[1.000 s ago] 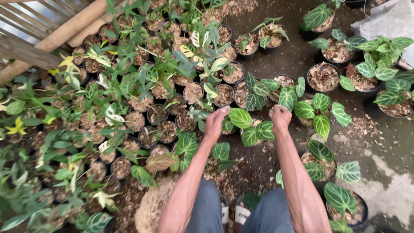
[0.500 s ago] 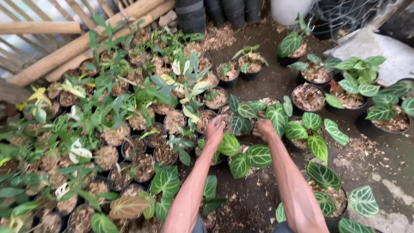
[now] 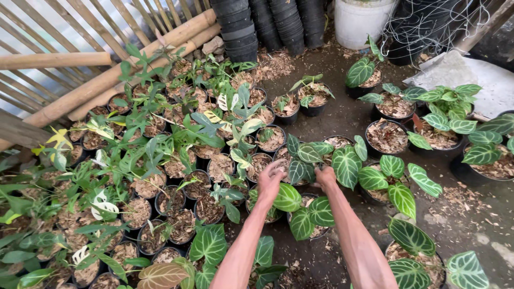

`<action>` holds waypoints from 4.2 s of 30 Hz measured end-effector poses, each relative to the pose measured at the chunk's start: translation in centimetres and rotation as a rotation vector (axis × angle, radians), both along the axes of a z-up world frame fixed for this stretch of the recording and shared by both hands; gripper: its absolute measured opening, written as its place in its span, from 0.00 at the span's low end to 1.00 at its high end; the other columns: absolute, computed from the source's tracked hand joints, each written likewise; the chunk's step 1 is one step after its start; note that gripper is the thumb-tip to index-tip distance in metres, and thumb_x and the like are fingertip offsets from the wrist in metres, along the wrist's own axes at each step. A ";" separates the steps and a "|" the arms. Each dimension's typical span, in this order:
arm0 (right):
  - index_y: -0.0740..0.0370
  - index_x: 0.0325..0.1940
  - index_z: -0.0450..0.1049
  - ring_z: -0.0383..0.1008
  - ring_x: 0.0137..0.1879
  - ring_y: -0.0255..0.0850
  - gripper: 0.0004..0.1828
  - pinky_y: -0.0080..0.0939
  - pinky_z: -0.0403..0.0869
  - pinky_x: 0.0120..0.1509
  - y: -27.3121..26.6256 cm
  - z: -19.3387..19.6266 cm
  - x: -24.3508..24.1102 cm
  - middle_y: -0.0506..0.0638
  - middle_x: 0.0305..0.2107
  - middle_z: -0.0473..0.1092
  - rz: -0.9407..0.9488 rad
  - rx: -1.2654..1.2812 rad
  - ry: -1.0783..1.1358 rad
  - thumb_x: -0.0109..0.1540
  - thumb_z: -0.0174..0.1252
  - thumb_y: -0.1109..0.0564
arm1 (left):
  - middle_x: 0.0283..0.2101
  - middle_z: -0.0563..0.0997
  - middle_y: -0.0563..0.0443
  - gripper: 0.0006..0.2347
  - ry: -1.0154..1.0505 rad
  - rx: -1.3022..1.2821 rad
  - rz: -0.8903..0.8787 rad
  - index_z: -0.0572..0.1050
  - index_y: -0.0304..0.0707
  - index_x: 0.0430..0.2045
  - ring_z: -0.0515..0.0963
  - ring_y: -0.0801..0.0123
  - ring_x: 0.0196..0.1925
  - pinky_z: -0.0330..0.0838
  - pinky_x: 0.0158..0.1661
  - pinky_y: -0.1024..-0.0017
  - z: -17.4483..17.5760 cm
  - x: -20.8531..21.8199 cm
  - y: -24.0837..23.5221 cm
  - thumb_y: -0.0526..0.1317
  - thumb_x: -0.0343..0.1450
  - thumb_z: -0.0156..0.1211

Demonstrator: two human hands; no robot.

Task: The person picks up a potted plant from the floor, uses a pair of shears to prune a single leaf, and then places the plant onto a shelf.

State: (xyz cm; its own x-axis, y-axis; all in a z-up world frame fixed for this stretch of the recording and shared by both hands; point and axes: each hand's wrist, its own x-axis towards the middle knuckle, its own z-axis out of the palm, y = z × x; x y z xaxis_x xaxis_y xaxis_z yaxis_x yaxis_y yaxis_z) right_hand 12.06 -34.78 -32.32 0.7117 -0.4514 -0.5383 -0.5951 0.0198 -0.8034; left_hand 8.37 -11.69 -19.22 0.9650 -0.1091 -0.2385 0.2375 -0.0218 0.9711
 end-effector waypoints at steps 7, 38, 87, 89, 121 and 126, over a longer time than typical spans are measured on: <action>0.84 0.47 0.73 0.83 0.42 0.57 0.13 0.47 0.82 0.38 0.0 1.6 0.9 0.69 0.41 0.76 0.008 0.329 -0.029 0.66 0.54 0.65 | 0.60 0.79 0.43 0.19 -0.029 0.028 0.136 0.72 0.39 0.60 0.82 0.63 0.57 0.77 0.56 0.70 -0.4 2.6 3.5 0.31 0.73 0.54; 0.69 0.59 0.68 0.79 0.38 0.47 0.26 0.46 0.86 0.40 1.1 26.1 -3.4 0.61 0.39 0.71 0.239 0.208 -0.258 0.65 0.62 0.48 | 0.40 0.82 0.38 0.20 0.040 -0.154 0.307 0.73 0.35 0.58 0.85 0.54 0.34 0.84 0.28 0.67 8.1 1.6 1.9 0.28 0.70 0.60; 0.66 0.52 0.79 0.63 0.30 0.28 0.16 0.32 0.62 0.31 32.8 75.6 -19.4 0.42 0.26 0.71 0.824 -0.010 -0.577 0.70 0.53 0.52 | 0.57 0.79 0.32 0.22 -0.049 -0.234 1.046 0.71 0.35 0.64 0.83 0.65 0.39 0.81 0.31 0.74 60.6 -30.5 26.2 0.35 0.72 0.62; 0.60 0.57 0.80 0.61 0.27 0.29 0.18 0.33 0.60 0.29 34.9 77.3 -21.4 0.42 0.25 0.71 0.805 0.072 -0.480 0.68 0.55 0.51 | 0.53 0.81 0.29 0.24 -0.002 -0.132 1.101 0.70 0.39 0.67 0.81 0.64 0.40 0.79 0.36 0.75 61.6 -32.8 27.3 0.37 0.73 0.64; 0.51 0.68 0.67 0.69 0.62 0.44 0.30 0.56 0.69 0.65 61.1 87.1 -61.2 0.48 0.58 0.70 1.530 1.025 0.292 0.68 0.44 0.35 | 0.54 0.82 0.41 0.29 -0.312 -0.168 1.696 0.72 0.36 0.64 0.80 0.59 0.55 0.73 0.54 0.62 75.1 -81.8 38.9 0.52 0.69 0.66; 0.50 0.72 0.64 0.67 0.68 0.41 0.34 0.52 0.67 0.71 64.1 90.4 -65.0 0.47 0.63 0.68 1.715 1.110 0.264 0.69 0.37 0.31 | 0.72 0.63 0.38 0.36 -0.425 -0.177 1.659 0.61 0.37 0.71 0.59 0.52 0.76 0.64 0.64 0.41 79.4 -86.4 37.4 0.55 0.70 0.65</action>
